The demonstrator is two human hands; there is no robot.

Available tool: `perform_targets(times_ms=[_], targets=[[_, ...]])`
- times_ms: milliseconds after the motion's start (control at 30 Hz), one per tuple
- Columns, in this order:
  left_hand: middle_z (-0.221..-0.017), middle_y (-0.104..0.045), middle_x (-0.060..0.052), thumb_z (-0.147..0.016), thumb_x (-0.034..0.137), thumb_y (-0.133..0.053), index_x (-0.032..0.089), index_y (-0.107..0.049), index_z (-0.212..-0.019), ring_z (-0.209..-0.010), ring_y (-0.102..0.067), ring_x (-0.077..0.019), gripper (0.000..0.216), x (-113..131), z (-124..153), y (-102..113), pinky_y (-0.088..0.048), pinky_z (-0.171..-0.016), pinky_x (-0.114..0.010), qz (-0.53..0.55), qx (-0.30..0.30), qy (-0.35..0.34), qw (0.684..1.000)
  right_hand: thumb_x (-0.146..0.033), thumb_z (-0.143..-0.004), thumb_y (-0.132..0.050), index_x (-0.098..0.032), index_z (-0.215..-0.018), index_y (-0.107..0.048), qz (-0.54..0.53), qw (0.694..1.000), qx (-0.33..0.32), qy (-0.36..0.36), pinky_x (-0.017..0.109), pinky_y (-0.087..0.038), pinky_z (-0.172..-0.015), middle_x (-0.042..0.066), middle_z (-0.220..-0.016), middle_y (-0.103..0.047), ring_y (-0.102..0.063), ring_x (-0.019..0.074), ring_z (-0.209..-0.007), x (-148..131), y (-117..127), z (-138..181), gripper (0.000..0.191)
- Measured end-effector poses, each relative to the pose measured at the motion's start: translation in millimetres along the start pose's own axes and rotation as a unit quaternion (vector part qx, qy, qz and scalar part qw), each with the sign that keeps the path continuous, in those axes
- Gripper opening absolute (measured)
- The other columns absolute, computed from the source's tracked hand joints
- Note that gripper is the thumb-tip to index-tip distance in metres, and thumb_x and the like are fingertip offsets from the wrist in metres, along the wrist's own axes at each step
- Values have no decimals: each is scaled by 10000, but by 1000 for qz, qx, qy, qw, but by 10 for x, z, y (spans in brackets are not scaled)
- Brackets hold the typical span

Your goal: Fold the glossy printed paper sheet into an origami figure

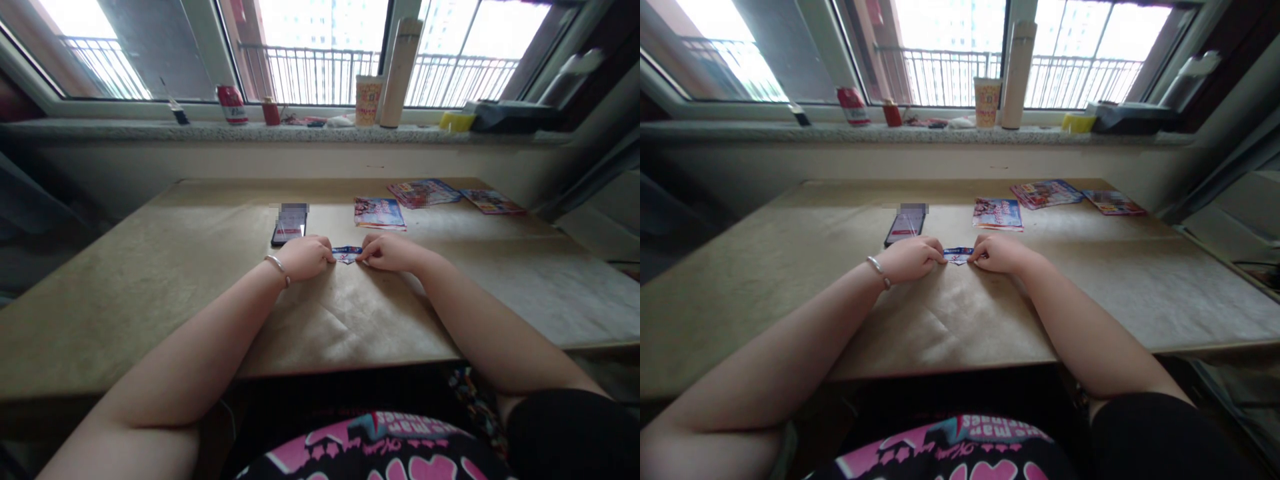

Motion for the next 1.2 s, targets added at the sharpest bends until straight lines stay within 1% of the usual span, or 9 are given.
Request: perform_targets(times_ms=[133,267,367,433,567,733,833,1033,1200], targets=[[-1063,-697,-12,-827,153,-451,247,-754,-962,-933,-644,-151,345,47,17,2,-470,-913,-261,-3,5,-12,1000,-115,-752,-552,-221,-916,-774,-43,999,7,-13,247,-475,-769,44,-933,-666,-613,141,-795,63,-33,4,296],[-914,-707,-57,-860,219,-458,202,-734,-942,-834,-656,-189,288,140,15,-30,-497,-766,-284,-52,42,56,996,-114,-745,-523,-191,-862,-766,-87,995,37,-38,241,-466,-717,42,-885,-661,-596,131,-753,137,-83,-1,281],[-920,-699,-66,-875,234,-482,157,-588,-1237,-826,-641,-181,385,131,-11,-91,-494,-780,-281,-19,107,89,990,-104,-738,-503,-179,-829,-749,-109,989,73,-70,243,-455,-700,25,-807,-671,-584,131,-728,183,-105,-9,273],[-948,-681,-74,-873,251,-519,140,-516,-1318,-861,-624,-183,459,89,-40,-151,-490,-823,-291,0,121,73,990,-129,-767,-491,-167,-855,-735,-111,983,109,-95,242,-445,-659,23,-775,-669,-562,125,-677,196,-110,-16,263],[-948,-634,-92,-903,276,-517,167,-651,-1160,-896,-598,-205,309,28,-79,-233,-484,-860,-333,-13,105,33,994,-233,-825,-522,-145,-971,-713,-58,980,164,-100,258,-442,-661,55,-861,-658,-533,120,-650,160,-135,-44,255],[-1055,-598,-106,-885,284,-525,160,-681,-1050,-965,-587,-213,259,50,-65,-234,-483,-906,-351,27,133,49,990,-275,-822,-575,-175,-955,-723,22,989,139,-50,314,-436,-841,83,-923,-648,-572,182,-876,83,-195,-85,222],[-1167,-599,-110,-889,327,-525,151,-618,-1152,-1087,-560,-232,330,54,-59,-250,-447,-985,-379,46,136,43,989,-272,-806,-595,-175,-931,-710,25,990,137,-37,327,-425,-866,77,-914,-646,-567,191,-899,63,-208,-89,195],[-1143,-627,-111,-916,350,-511,157,-510,-1308,-1077,-576,-226,437,42,-72,-252,-454,-955,-352,48,101,19,994,-236,-773,-583,-174,-926,-629,-86,984,147,-56,276,-439,-755,33,-880,-654,-572,154,-807,40,-246,-77,171],[-1112,-631,-86,-882,286,-567,213,-377,-1418,-1007,-614,-209,573,70,-68,-225,-474,-896,-323,67,120,5,990,-317,-800,-575,-165,-962,-590,-172,971,151,-73,259,-435,-725,29,-879,-654,-580,146,-795,-35,-248,-71,223]])
Point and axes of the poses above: each hand's wrist, its own z-axis away from the middle knuckle, its own y-axis out of the back of the hand, x = y × z, the point moved 2 cm from there along -z, towards the middle knuckle
